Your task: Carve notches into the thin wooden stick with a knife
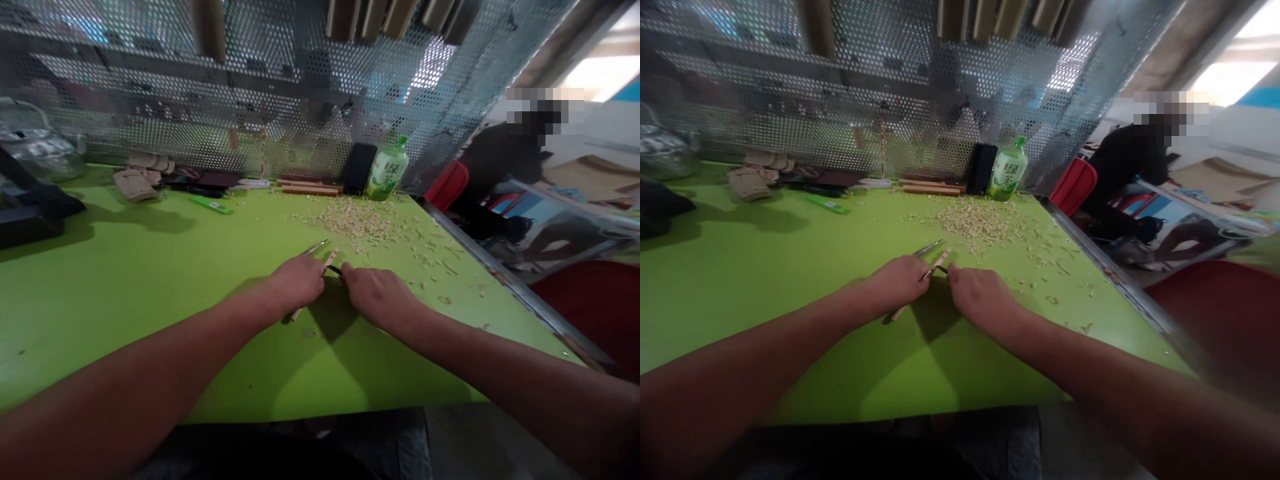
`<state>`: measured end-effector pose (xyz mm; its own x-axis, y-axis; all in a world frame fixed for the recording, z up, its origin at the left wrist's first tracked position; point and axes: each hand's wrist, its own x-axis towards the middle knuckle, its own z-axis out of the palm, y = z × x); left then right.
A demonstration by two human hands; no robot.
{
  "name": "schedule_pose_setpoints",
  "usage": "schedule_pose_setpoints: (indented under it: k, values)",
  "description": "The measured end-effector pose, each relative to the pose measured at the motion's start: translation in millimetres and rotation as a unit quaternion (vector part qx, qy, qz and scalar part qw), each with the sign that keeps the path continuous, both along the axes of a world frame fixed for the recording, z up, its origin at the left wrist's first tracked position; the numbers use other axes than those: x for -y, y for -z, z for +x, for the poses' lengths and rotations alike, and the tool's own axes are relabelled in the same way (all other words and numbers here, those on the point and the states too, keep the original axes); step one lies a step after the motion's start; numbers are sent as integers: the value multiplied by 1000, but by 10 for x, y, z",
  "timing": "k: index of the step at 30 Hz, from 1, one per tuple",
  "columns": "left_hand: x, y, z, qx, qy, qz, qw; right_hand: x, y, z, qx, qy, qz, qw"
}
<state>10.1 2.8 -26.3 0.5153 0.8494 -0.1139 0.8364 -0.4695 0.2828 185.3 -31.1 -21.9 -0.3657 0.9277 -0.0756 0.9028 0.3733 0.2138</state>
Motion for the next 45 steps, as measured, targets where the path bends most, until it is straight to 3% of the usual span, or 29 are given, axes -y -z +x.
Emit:
schedule_pose_setpoints:
  k: [7, 15, 24, 30, 35, 38, 42, 45]
  values:
    - [10, 2, -3, -2, 9, 10, 1000, -90, 8, 35, -10, 3, -34, 999]
    - [12, 17, 1, -7, 4, 2, 1000, -170, -49, 36, -115, 63, -116, 985]
    - [32, 40, 17, -17, 0, 28, 999, -260, -28, 18, -121, 48, -155, 979]
    - [11, 30, 11, -8, -1, 18, 1000, -251, -152, -47, -218, 142, -283, 923]
    - [38, -36, 17, -17, -5, 16, 1000, -188, -121, 23, -301, 164, -278, 897]
    - [43, -43, 14, -19, -4, 16, 1000, -159, -90, 39, -285, 175, -240, 911]
    - [36, -32, 9, -16, -8, 6, 1000, -152, -74, 15, -156, 102, -132, 974]
    - [37, -41, 11, -13, -16, -7, 1000, -150, -65, 7, -77, 66, -74, 992]
